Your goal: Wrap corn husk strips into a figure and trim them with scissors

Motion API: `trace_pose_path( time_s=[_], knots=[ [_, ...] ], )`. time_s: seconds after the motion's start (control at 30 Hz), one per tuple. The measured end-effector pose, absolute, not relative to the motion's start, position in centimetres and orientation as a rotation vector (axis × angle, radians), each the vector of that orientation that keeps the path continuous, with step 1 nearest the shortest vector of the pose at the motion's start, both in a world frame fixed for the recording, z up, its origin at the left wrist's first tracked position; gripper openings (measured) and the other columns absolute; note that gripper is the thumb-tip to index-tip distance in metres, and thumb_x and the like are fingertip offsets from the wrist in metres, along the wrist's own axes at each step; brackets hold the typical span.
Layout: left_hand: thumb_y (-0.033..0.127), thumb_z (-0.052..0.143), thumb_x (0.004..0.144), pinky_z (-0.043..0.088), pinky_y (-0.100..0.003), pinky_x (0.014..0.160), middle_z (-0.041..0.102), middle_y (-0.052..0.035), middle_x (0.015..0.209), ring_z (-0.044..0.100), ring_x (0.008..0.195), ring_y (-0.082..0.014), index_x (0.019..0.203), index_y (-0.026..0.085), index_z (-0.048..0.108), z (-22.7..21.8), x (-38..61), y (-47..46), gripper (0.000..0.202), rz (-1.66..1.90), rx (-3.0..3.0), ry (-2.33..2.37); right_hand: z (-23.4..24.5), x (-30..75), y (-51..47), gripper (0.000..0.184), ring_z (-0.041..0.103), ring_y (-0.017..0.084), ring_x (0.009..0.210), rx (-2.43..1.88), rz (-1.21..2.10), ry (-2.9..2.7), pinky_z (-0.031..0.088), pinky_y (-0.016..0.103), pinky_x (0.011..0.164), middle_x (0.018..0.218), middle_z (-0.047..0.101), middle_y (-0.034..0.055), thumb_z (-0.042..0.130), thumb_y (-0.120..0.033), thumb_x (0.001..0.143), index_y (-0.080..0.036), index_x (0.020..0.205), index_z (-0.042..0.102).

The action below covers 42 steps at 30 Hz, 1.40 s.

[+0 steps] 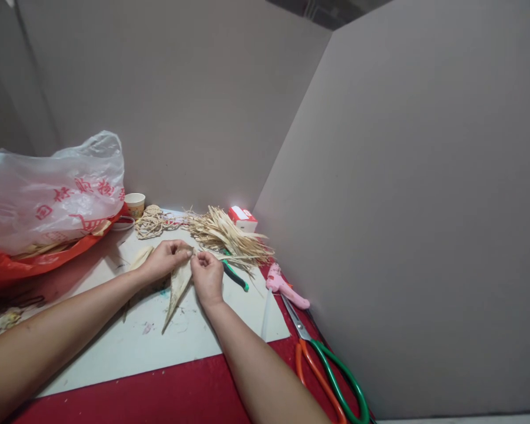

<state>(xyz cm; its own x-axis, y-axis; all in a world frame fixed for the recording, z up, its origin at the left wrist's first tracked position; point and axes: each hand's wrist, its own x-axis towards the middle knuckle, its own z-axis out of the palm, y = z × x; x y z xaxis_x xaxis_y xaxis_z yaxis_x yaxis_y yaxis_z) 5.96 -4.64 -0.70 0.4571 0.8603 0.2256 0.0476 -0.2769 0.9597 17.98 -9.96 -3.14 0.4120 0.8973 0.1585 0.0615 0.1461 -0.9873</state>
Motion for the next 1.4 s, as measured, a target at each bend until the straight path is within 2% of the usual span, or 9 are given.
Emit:
trace_pose_path(
  time_s=[0.2, 0.43, 0.57, 0.73, 0.83, 0.97, 1.17, 1.3, 1.4],
  knots=[
    [0.029, 0.060, 0.066, 0.036, -0.023, 0.058, 0.054, 0.0021, 0.061, 0.045, 0.058, -0.0106, 0.066, 0.015, 0.058, -0.8, 5.9, -4.6, 0.015, 0.969, 1.654, 0.823, -3.2, 18.0, -9.9, 0.024, 0.043, 0.010, 0.041, -1.287, 0.814, -0.916, 0.039, 0.024, 0.040, 0.051, 0.052, -0.0050, 0.063, -0.041, 0.064, -0.019, 0.067, 0.055],
    [0.036, 0.068, 0.066, 0.027, -0.021, 0.050, 0.045, 0.0054, 0.055, 0.036, 0.052, -0.0071, 0.064, 0.015, 0.054, -0.9, 6.1, -4.8, 0.025, 0.923, 1.569, 0.804, -3.6, 18.5, -9.5, 0.019, 0.045, 0.010, 0.051, -1.259, 0.683, -0.930, 0.039, 0.023, 0.052, 0.055, 0.054, -0.0041, 0.062, -0.035, 0.066, -0.017, 0.065, 0.055],
    [0.038, 0.070, 0.064, 0.023, -0.021, 0.048, 0.044, 0.0062, 0.052, 0.033, 0.048, -0.0063, 0.062, 0.015, 0.054, -0.9, 6.1, -4.9, 0.028, 0.903, 1.539, 0.837, -3.7, 18.7, -9.3, 0.023, 0.042, 0.009, 0.047, -1.263, 0.707, -0.859, 0.035, 0.022, 0.047, 0.053, 0.053, -0.0052, 0.063, -0.039, 0.067, -0.019, 0.069, 0.053],
    [0.035, 0.066, 0.066, 0.026, -0.021, 0.046, 0.045, 0.0064, 0.051, 0.036, 0.046, -0.0070, 0.065, 0.016, 0.052, -1.0, 6.1, -4.7, 0.023, 0.975, 1.432, 0.837, -2.7, 18.4, -9.6, 0.037, 0.058, 0.013, 0.055, -1.078, 0.892, -0.671, 0.042, 0.022, 0.049, 0.069, 0.064, -0.0009, 0.065, -0.049, 0.069, -0.022, 0.084, 0.045],
    [0.033, 0.065, 0.067, 0.030, -0.021, 0.047, 0.046, 0.0059, 0.052, 0.039, 0.046, -0.0077, 0.067, 0.016, 0.054, -1.1, 6.0, -4.4, 0.020, 1.033, 1.392, 0.859, -2.0, 18.3, -9.9, 0.041, 0.061, 0.013, 0.058, -1.010, 0.958, -0.602, 0.048, 0.025, 0.055, 0.068, 0.062, -0.0024, 0.066, -0.053, 0.069, -0.023, 0.087, 0.043],
    [0.029, 0.064, 0.068, 0.035, -0.021, 0.048, 0.051, 0.0040, 0.055, 0.044, 0.048, -0.0083, 0.070, 0.015, 0.057, -1.2, 5.9, -3.9, 0.016, 1.132, 1.366, 0.894, -1.2, 17.9, -10.6, 0.042, 0.052, 0.009, 0.047, -0.978, 0.999, -0.624, 0.044, 0.023, 0.049, 0.058, 0.047, -0.0095, 0.066, -0.053, 0.070, -0.024, 0.083, 0.038],
    [0.027, 0.064, 0.072, 0.036, -0.022, 0.041, 0.053, 0.0042, 0.054, 0.042, 0.040, -0.0087, 0.087, 0.013, 0.062, -0.9, 5.2, -3.1, 0.021, 1.212, 1.260, 1.017, 2.4, 18.8, -12.4, 0.037, 0.026, 0.003, 0.039, -0.876, 0.935, -0.620, 0.020, 0.016, 0.039, 0.054, 0.036, -0.0126, 0.066, -0.040, 0.072, -0.024, 0.078, 0.032],
    [0.030, 0.072, 0.068, 0.037, -0.022, 0.042, 0.053, 0.0057, 0.055, 0.042, 0.039, -0.0069, 0.087, 0.014, 0.057, -0.7, 5.1, -3.2, 0.029, 1.200, 1.189, 0.989, 5.7, 20.8, -13.3, 0.035, 0.021, 0.004, 0.040, -0.798, 0.684, -0.640, 0.020, 0.017, 0.039, 0.053, 0.027, -0.0132, 0.066, -0.038, 0.075, -0.024, 0.077, 0.034],
    [0.031, 0.074, 0.067, 0.037, -0.021, 0.043, 0.053, 0.0050, 0.057, 0.043, 0.041, -0.0066, 0.084, 0.014, 0.054, -0.8, 5.2, -3.4, 0.031, 1.165, 1.230, 0.963, 8.0, 22.4, -13.9, 0.030, 0.018, 0.004, 0.040, -0.803, 0.581, -0.641, 0.019, 0.019, 0.038, 0.052, 0.025, -0.0138, 0.070, -0.032, 0.071, -0.023, 0.081, 0.042]
  ],
)
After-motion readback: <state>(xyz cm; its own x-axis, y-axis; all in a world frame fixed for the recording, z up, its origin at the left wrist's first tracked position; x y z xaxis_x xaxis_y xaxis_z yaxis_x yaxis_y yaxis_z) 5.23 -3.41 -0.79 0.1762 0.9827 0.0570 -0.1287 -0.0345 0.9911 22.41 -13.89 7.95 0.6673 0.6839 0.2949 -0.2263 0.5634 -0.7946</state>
